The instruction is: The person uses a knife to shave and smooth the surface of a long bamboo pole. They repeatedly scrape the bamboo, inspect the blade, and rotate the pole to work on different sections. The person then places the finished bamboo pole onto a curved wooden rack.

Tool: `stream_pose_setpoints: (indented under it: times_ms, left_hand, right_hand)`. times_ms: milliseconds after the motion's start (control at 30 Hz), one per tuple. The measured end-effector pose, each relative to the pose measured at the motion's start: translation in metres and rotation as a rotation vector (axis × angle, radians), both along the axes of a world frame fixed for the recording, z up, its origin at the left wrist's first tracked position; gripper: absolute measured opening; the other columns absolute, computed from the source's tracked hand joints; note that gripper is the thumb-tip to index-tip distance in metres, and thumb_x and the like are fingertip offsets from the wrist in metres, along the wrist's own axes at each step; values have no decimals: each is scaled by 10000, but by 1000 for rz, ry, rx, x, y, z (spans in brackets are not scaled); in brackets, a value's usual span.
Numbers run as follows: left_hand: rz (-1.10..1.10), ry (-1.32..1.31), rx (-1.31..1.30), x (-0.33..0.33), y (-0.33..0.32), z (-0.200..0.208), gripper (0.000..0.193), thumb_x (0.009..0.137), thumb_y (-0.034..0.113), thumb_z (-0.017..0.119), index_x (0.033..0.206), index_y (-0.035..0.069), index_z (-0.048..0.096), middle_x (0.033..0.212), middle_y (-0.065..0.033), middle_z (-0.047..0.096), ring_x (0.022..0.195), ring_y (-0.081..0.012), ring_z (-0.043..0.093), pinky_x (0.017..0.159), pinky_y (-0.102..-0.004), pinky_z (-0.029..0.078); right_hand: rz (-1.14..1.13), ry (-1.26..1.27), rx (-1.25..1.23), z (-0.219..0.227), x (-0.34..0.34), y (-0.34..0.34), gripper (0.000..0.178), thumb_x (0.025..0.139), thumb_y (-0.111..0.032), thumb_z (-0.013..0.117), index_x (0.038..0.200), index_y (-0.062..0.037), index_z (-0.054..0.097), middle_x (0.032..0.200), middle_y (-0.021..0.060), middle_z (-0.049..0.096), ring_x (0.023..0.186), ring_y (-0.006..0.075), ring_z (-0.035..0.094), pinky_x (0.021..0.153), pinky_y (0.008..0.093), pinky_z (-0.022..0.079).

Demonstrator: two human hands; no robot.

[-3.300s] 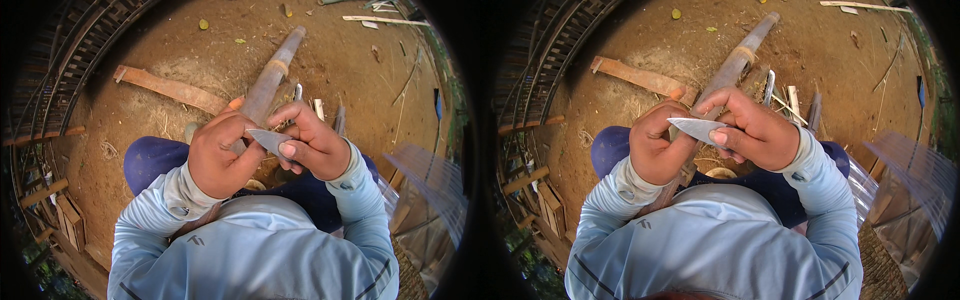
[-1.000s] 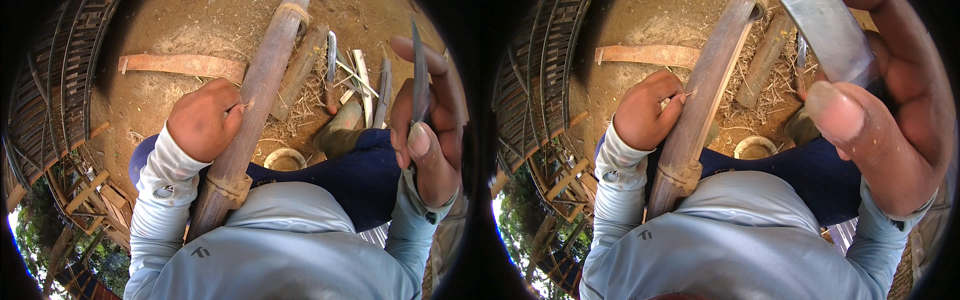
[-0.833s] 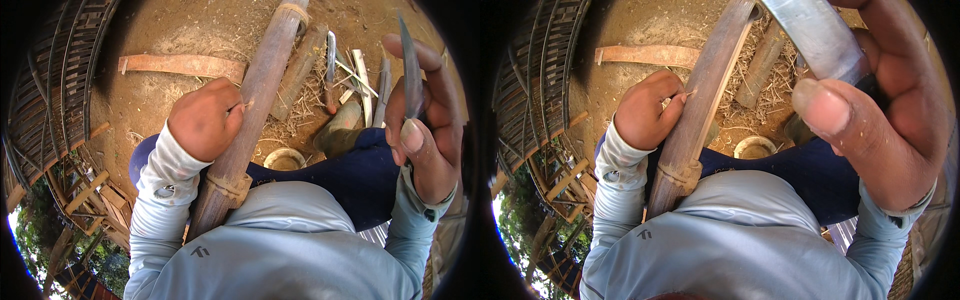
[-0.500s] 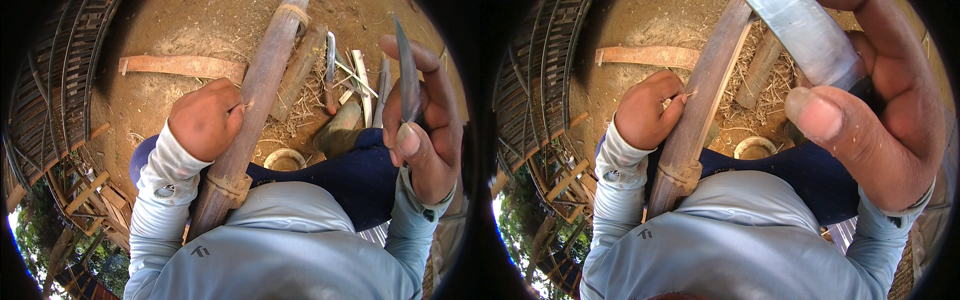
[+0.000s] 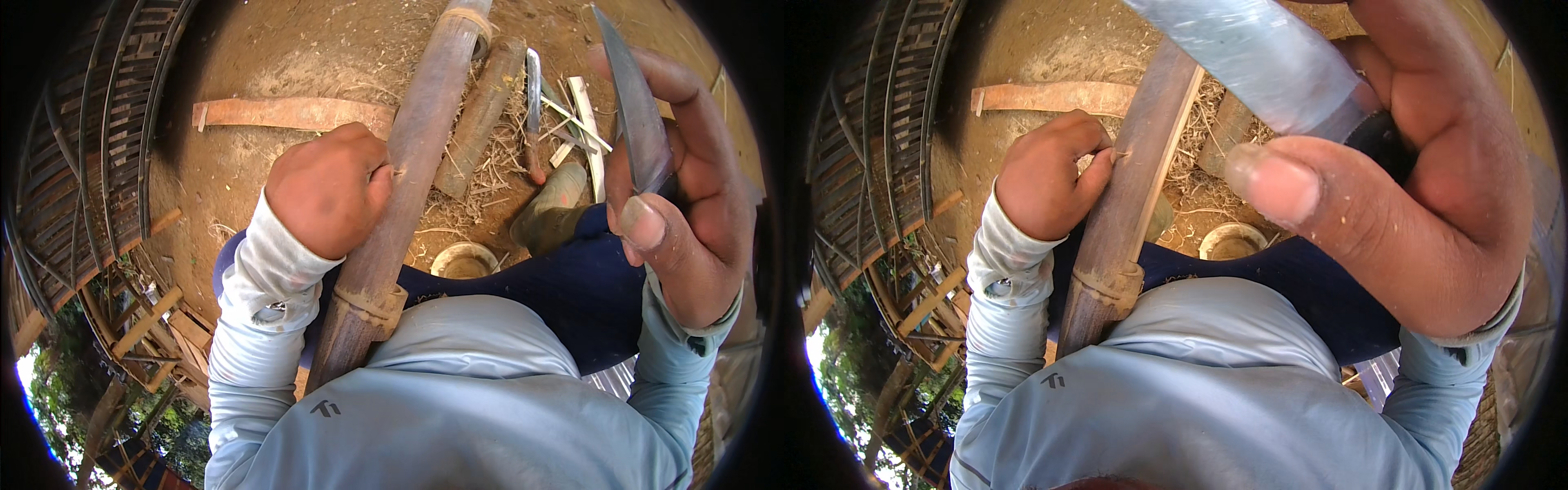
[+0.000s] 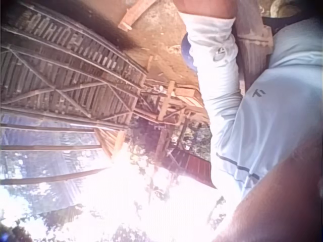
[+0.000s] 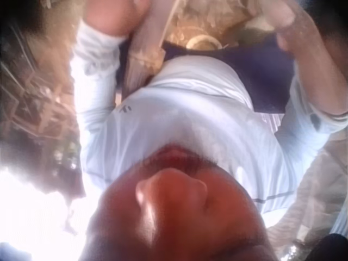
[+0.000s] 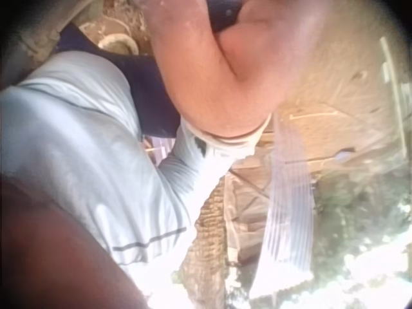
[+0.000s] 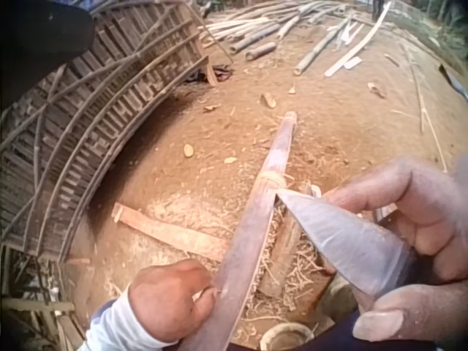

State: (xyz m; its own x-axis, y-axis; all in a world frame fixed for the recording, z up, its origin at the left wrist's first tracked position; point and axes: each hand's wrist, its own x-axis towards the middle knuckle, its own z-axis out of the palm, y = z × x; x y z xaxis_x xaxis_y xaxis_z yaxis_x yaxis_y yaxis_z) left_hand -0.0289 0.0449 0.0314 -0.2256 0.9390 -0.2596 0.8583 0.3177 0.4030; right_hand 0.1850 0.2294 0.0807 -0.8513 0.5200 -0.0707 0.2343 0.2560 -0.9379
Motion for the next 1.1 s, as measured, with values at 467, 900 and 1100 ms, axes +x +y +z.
stream_pose_setpoints:
  times_ms: [467, 900, 1100]
  left_hand:
    - [101, -58, 69, 5, -5, -9, 118, 832, 93, 688, 907, 8, 722, 839, -169, 686, 749, -334, 669, 686, -375, 528]
    - [67, -102, 129, 5, -10, -14, 134, 823, -1, 688, 950, -1, 731, 883, -160, 711, 781, -301, 697, 705, -342, 546]
    - [95, -139, 149, 6, -10, -14, 138, 824, 7, 693, 954, 2, 739, 886, -159, 718, 792, -293, 703, 718, -338, 549]
  right_hand:
    - [36, -2, 22, 1, 5, 6, 845, 821, -385, 724, 1401, 119, 373, 834, 36, 579, 564, 31, 454, 507, 173, 338]
    - [60, 49, -72, -3, 8, 7, 850, 810, -353, 738, 1403, 120, 354, 926, 41, 578, 629, 37, 445, 575, 184, 335]
    - [56, 67, -78, -4, 9, 5, 855, 802, -344, 748, 1406, 115, 353, 964, 44, 581, 645, 38, 442, 586, 183, 326]
